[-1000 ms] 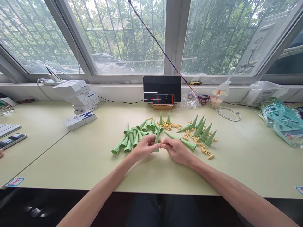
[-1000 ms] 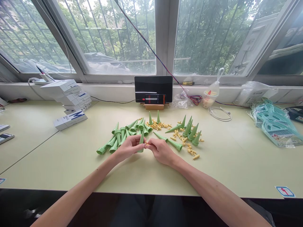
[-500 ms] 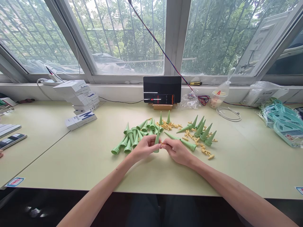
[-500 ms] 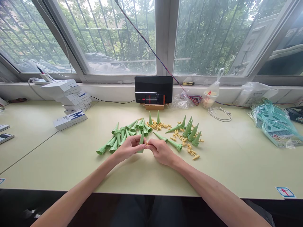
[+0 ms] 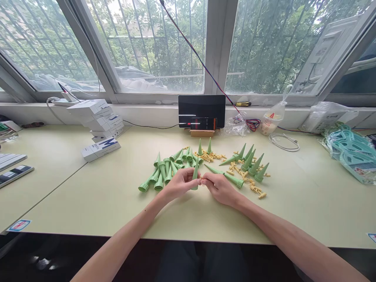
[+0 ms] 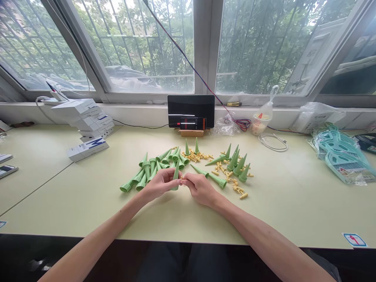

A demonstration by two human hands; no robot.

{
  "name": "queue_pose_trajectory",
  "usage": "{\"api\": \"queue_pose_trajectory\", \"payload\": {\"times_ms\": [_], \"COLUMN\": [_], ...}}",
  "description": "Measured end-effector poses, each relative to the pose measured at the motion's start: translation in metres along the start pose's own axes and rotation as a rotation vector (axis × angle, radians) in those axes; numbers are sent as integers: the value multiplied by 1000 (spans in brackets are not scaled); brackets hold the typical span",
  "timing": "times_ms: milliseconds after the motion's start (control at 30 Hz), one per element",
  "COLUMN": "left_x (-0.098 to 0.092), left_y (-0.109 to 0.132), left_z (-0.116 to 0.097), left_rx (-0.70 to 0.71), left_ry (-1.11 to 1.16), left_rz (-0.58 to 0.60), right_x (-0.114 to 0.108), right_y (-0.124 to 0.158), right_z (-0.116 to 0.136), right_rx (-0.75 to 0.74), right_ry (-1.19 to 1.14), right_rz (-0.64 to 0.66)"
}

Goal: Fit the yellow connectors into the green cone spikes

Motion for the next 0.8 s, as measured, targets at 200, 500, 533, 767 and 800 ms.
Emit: {"api": "queue_pose_trajectory", "payload": {"times_ms": [200, 500, 533, 767, 800], "left_x": [0, 1, 1, 0, 0], "left_y": [-1, 0, 0, -1, -1], "left_z": [2, -1, -1, 1, 1], "left_rx": [9, 11, 11, 23, 21], "left_ry": [0, 6, 7, -4, -3], "left_rz": [2, 1, 1, -1, 1], "right_x": [0, 1, 1, 1, 1], "right_y": [0, 0, 0, 0, 0], "right_z": [0, -3, -3, -5, -5], "right_rx": [-6, 7, 8, 9, 10], "right_ry": [9, 19, 18, 12, 12], "right_rz": [-6, 3, 4, 0, -1]}}
Point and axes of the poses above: each hand's wrist, its own y-axis away from the middle knuckle, its own x-axis out of the palm, z = x × y, the point moved 6 cm from there along -y, towards the middle knuckle, and after that the axes turned 15 degrees about -y, right-handed, at the moved point
